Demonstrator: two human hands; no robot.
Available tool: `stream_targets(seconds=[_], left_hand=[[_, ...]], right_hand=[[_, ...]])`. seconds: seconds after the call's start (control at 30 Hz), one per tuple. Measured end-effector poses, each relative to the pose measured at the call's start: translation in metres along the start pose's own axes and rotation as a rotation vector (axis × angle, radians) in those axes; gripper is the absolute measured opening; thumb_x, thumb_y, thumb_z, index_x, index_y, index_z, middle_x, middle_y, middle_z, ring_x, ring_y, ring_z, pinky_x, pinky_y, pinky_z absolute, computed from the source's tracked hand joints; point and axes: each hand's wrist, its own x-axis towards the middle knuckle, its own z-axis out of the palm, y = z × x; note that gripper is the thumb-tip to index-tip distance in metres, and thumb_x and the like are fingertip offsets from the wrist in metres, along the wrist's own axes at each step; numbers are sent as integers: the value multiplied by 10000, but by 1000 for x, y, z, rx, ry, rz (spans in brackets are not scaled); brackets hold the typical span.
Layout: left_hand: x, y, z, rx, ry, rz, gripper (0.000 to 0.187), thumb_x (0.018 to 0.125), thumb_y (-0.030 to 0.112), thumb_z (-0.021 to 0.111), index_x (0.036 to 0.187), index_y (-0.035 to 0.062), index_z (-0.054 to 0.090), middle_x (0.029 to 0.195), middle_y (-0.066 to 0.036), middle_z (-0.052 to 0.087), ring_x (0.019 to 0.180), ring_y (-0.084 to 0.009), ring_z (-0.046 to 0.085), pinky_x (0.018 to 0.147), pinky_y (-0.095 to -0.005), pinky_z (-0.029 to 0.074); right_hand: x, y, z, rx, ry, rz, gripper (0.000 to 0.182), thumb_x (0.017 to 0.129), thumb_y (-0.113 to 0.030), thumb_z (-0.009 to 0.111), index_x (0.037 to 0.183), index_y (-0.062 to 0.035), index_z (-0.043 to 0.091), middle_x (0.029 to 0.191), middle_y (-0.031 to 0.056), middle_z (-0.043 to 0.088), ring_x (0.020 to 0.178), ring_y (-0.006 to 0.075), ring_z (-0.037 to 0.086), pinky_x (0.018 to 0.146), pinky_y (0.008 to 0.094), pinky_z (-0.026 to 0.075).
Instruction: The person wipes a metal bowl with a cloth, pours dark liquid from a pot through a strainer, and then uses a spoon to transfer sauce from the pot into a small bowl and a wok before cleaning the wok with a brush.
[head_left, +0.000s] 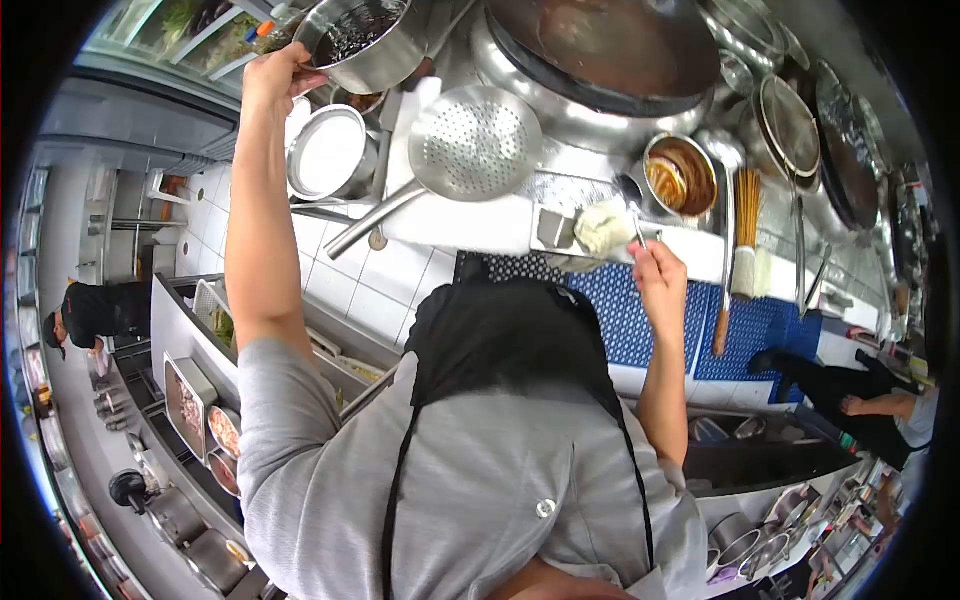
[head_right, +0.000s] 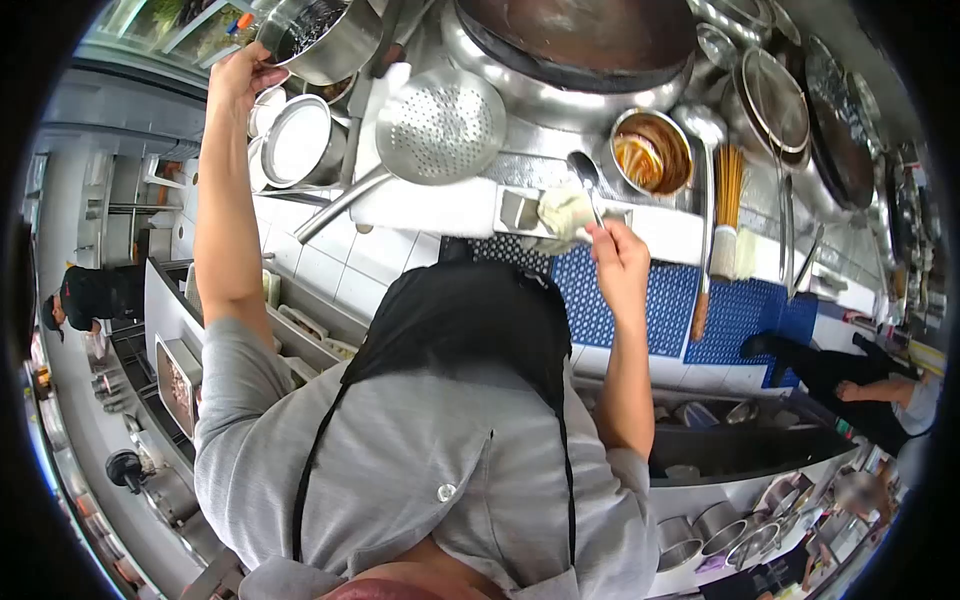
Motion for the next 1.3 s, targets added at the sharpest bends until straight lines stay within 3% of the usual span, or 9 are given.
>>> stream_targets(seconds=[0.13, 0.37, 0.47, 0.63, 0.77, 1.0, 1.13, 1.23, 1.3], left_hand=[[44, 5, -15, -49, 84, 57, 135, 782, -32, 655, 801, -151, 597, 766, -223, 661, 618, -323, 694, 548, -413, 637], [154, -78, -29, -22, 161, 102, 178, 760, 85, 718, 745, -90, 687, 746, -163, 701, 596, -228, 696, 528, -335, 596], [153, -87, -12, 35, 240, 58, 161, 785, 63, 703, 782, -95, 671, 772, -171, 694, 619, -233, 685, 545, -335, 618], [175, -122, 3, 139, 259, -35, 264, 737, 246, 737, 721, -17, 736, 699, -120, 727, 591, -219, 720, 656, -331, 594], [197, -151, 14, 266, 217, -139, 284, 749, 234, 704, 822, -38, 738, 745, -153, 737, 629, -237, 738, 711, -320, 593], [236, -219, 9, 228, -16, -241, 311, 778, 206, 699, 910, -76, 714, 853, -171, 745, 661, -245, 745, 647, -349, 591], [188, -132, -20, 677, -229, -171, 437, 836, 379, 723, 925, -48, 726, 878, -182, 745, 728, -277, 749, 747, -407, 585], [181, -114, -31, 904, -166, 17, 553, 855, 519, 687, 910, -29, 742, 889, -199, 746, 838, -333, 743, 836, -447, 561], [147, -83, -33, 948, -97, 171, 514, 871, 528, 660, 931, 28, 761, 912, -211, 742, 961, -381, 712, 873, -462, 540]], right_hand=[[-8, 0, 14, 100, 55, 75, 191, 997, -165, 579, 985, -27, 711, 648, -40, 547, 552, 18, 449, 486, 181, 332], [-22, -17, 53, 132, 141, 124, 176, 976, -109, 560, 970, 10, 690, 645, -36, 545, 517, 21, 428, 448, 184, 306], [-30, -16, 64, 137, 140, 104, 194, 995, -159, 584, 959, 8, 675, 633, -36, 535, 501, 14, 420, 435, 178, 300], [-30, -43, 84, 94, 173, 164, 177, 991, -149, 586, 970, -4, 684, 632, -36, 537, 493, 16, 418, 421, 176, 297], [-15, -59, 90, 72, 215, 167, 172, 993, -157, 589, 989, -17, 688, 638, -36, 541, 496, 17, 425, 420, 176, 303], [-4, -61, 102, 83, 186, 170, 200, 1003, -186, 591, 1056, -14, 681, 653, -33, 542, 500, 25, 438, 416, 183, 326], [5, -70, 108, 47, 163, 182, 211, 1007, -169, 571, 1067, 2, 681, 655, -27, 534, 502, 27, 432, 414, 187, 330], [18, -76, 114, 6, 114, 158, 211, 1006, -168, 573, 1044, 2, 690, 650, -35, 527, 506, 27, 434, 420, 184, 329], [22, -87, 119, -23, 99, 198, 204, 1006, -170, 574, 1009, -12, 704, 653, -39, 530, 511, 26, 431, 433, 185, 322]])
